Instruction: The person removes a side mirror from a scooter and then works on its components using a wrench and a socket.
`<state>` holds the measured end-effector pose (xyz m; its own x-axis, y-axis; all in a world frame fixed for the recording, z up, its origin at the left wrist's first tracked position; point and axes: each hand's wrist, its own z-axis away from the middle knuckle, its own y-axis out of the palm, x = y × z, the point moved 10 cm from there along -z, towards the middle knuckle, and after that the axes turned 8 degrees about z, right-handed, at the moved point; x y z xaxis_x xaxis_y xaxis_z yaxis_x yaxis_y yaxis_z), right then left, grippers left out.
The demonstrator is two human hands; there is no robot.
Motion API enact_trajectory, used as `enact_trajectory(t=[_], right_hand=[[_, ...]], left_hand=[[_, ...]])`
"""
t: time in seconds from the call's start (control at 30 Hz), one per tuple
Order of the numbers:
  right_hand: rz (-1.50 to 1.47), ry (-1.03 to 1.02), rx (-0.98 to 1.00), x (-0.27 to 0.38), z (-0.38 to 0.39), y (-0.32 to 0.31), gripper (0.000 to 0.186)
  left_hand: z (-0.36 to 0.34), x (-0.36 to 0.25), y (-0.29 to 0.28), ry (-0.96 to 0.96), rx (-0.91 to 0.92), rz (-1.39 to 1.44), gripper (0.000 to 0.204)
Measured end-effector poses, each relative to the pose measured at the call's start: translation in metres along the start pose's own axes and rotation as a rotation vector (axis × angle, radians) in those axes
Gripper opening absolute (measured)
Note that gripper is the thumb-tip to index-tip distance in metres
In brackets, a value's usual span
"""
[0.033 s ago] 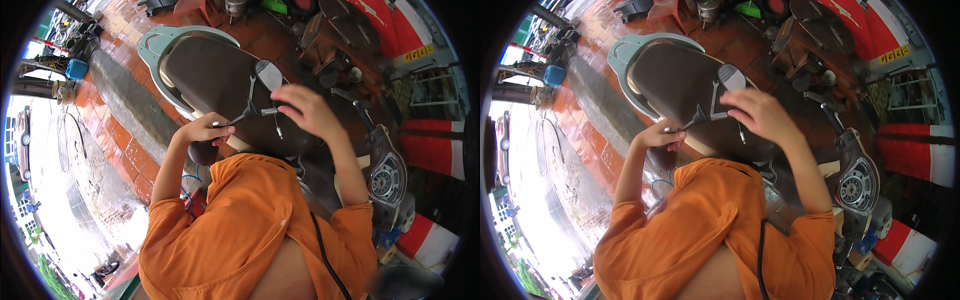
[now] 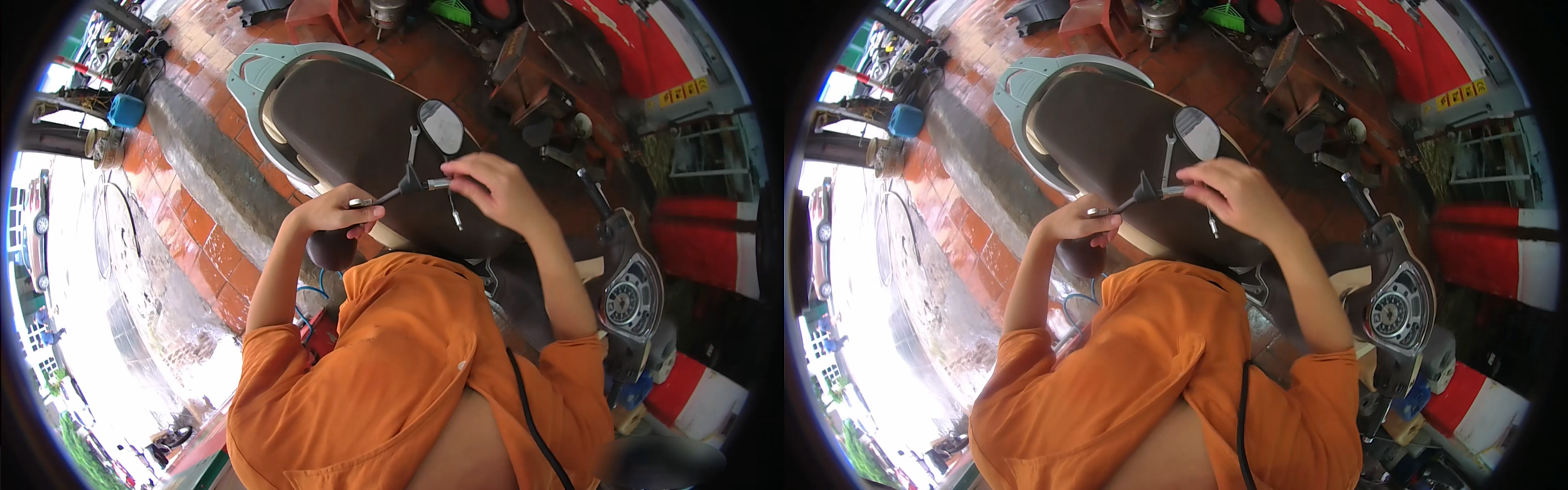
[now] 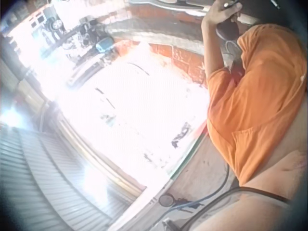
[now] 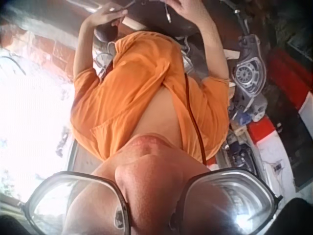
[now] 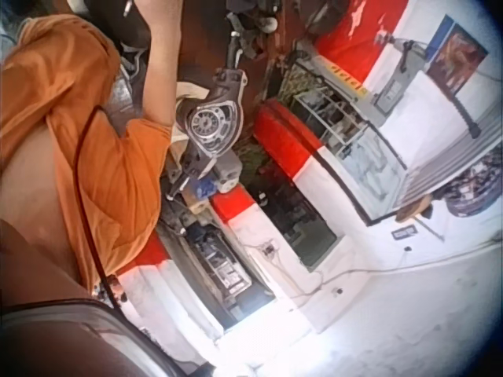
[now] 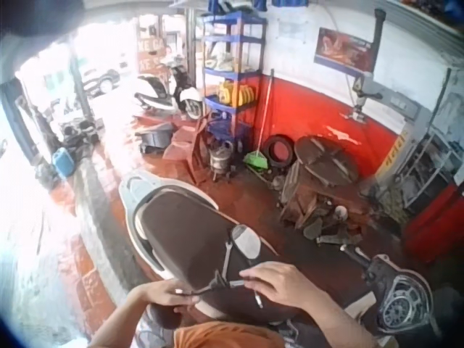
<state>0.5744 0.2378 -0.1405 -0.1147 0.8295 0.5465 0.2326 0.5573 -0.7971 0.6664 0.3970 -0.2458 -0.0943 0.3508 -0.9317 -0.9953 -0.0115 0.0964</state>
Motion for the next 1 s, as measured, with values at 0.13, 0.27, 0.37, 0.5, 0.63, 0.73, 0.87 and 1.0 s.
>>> enact_trajectory(t=[0.13,0.27,0.37,0.5,0.63,0.73,0.87,1.0], right_hand=[[-0.508,0.324,-0.011,-0.030,0.007,0.039,0.015],[-0.392,0.204,-0.136,-0.030,-0.010,0.047,0.019],[-0.329,0.132,-0.120,-0.042,-0.019,0.066,0.039],[-0.222,0.477,-0.271,-0.094,-0.012,0.095,0.052],[-0.144,0.366,-0.147,-0.094,-0.012,0.136,0.038],[-0.129,0.267,-0.138,-0.075,-0.023,0.151,0.033],[-0.167,0.268,-0.089,-0.067,-0.041,0.174,0.032],[-0.222,0.259,-0.008,-0.066,-0.059,0.192,0.031]], left_hand=[[-0.007,0.012,-0.014,-0.035,0.006,0.015,0.046],[-0.006,0.012,-0.032,-0.053,0.019,0.026,0.045],[-0.016,0.010,-0.075,-0.103,-0.091,-0.139,0.054],[-0.038,-0.011,-0.125,-0.154,-0.186,-0.718,0.051],[-0.057,0.001,-0.171,0.017,-0.426,-1.396,0.041],[-0.062,0.030,-0.195,-0.073,-0.591,-1.647,0.029],[-0.065,0.047,-0.183,-0.025,-0.651,-1.634,0.033],[-0.063,0.035,-0.189,0.012,-0.679,-1.647,0.034]])
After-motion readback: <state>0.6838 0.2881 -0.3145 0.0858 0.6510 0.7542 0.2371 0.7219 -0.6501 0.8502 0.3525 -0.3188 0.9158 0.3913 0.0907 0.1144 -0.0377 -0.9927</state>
